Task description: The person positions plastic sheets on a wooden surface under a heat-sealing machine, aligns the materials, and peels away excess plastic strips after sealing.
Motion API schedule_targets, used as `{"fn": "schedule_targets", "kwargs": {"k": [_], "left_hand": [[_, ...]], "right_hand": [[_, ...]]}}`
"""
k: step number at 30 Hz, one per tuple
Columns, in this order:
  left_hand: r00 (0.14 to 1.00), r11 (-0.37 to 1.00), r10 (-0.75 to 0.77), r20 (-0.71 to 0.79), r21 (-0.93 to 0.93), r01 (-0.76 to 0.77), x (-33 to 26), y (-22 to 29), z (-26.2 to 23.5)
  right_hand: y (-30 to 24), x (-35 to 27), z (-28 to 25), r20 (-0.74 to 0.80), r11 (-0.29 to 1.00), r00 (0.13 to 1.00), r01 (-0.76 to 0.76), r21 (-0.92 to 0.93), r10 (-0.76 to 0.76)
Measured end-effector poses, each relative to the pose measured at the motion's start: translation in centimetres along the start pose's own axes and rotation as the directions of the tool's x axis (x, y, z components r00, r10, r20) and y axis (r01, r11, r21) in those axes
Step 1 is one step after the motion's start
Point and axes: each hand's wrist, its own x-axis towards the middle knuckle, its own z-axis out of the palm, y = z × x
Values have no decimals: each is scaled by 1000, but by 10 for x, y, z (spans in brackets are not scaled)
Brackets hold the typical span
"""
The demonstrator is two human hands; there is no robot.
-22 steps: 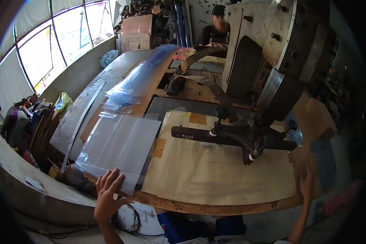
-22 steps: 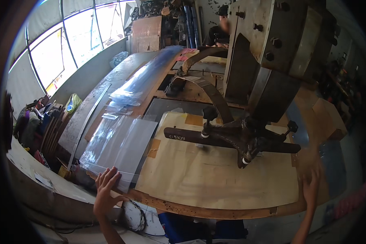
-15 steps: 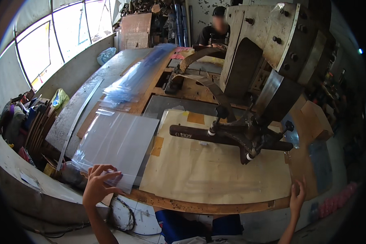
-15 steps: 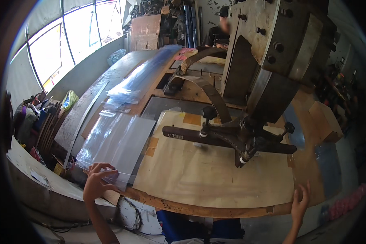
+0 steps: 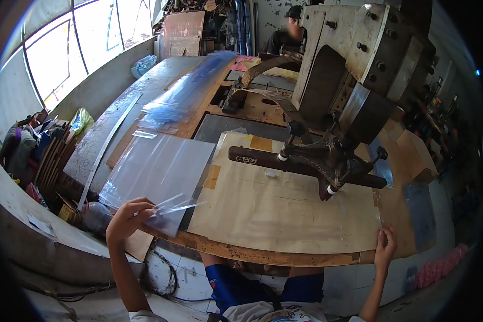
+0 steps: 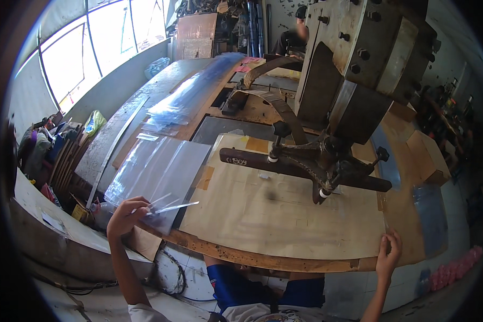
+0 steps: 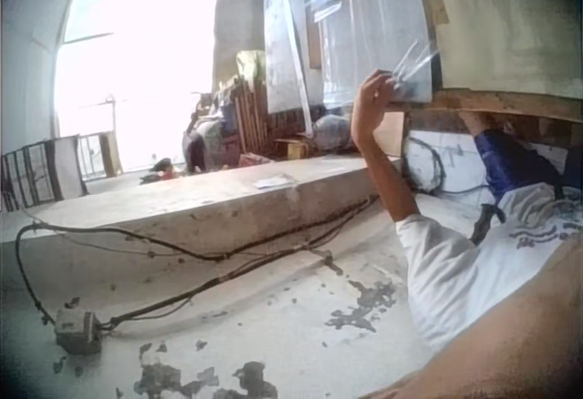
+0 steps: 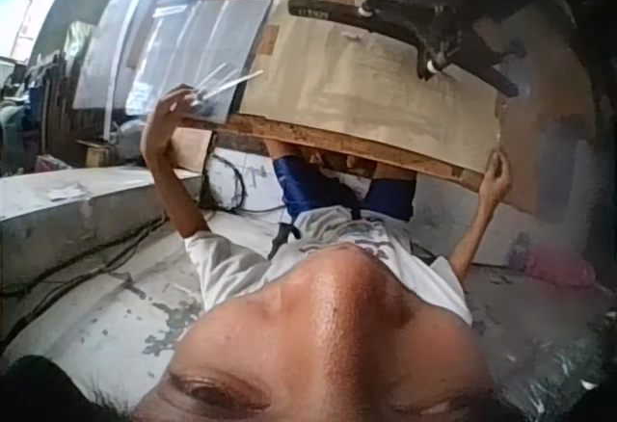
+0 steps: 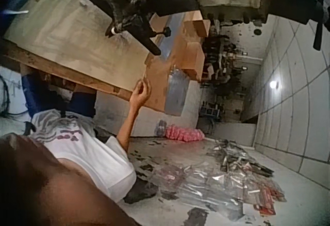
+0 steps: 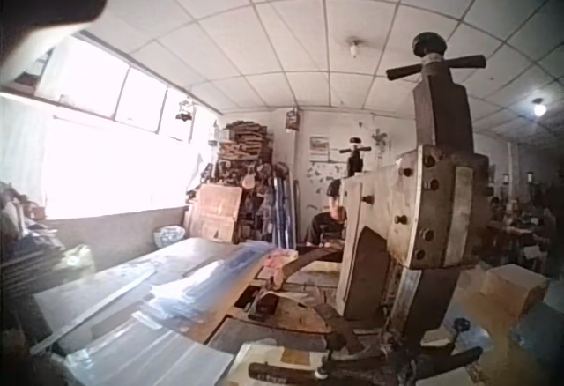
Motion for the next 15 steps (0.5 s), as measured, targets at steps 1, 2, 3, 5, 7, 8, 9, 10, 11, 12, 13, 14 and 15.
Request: {"fn": "schedule_targets", "kwargs": {"k": [1,2,3,5,7,8,9,10,11,12,13,14,15], "left_hand": [[1000,999,-27,14,-26,27,2,0,0],[998,997,-53,28,-52,54,3,0,-1],[998,997,-52,29,-51,53,5,2,-2],[996,994,-63,67,-90,69,7,6,0],[993,995,-90,76,-38,93,7,2,2],[989,993,-120,85,14,120,7,2,2],[989,993,-121,83,16,120,6,6,3],[998,997,-55,33,54,54,5,14,8],[1000,995,12,-14,95,-11,5,20,13],[1000,996,15,-12,92,-14,6,22,19],[973,968,181,-141,203,-150,8,24,24],[905,908,348,-245,327,-260,10,26,30],[905,909,345,-249,329,-256,14,31,35]], "right_hand": [[0,-1,-1,0,1000,1000,-2,1,2],[0,0,-2,7,1000,1000,6,14,-6],[0,-1,-3,14,1000,1000,13,26,-14],[3,-1,-4,15,999,999,29,12,-30],[4,-1,-5,18,999,999,45,0,-45],[5,-2,-4,27,999,999,40,-2,-40],[5,-3,-4,37,999,999,35,-5,-35],[5,-4,-6,32,999,999,35,-7,-35],[5,-7,-8,40,999,998,41,7,-41],[4,-10,-10,50,999,998,45,20,-46],[3,-10,-12,48,998,998,51,23,-52],[1,-11,-13,73,997,995,69,25,-71],[1,-12,-14,101,996,991,87,29,-89]]}}
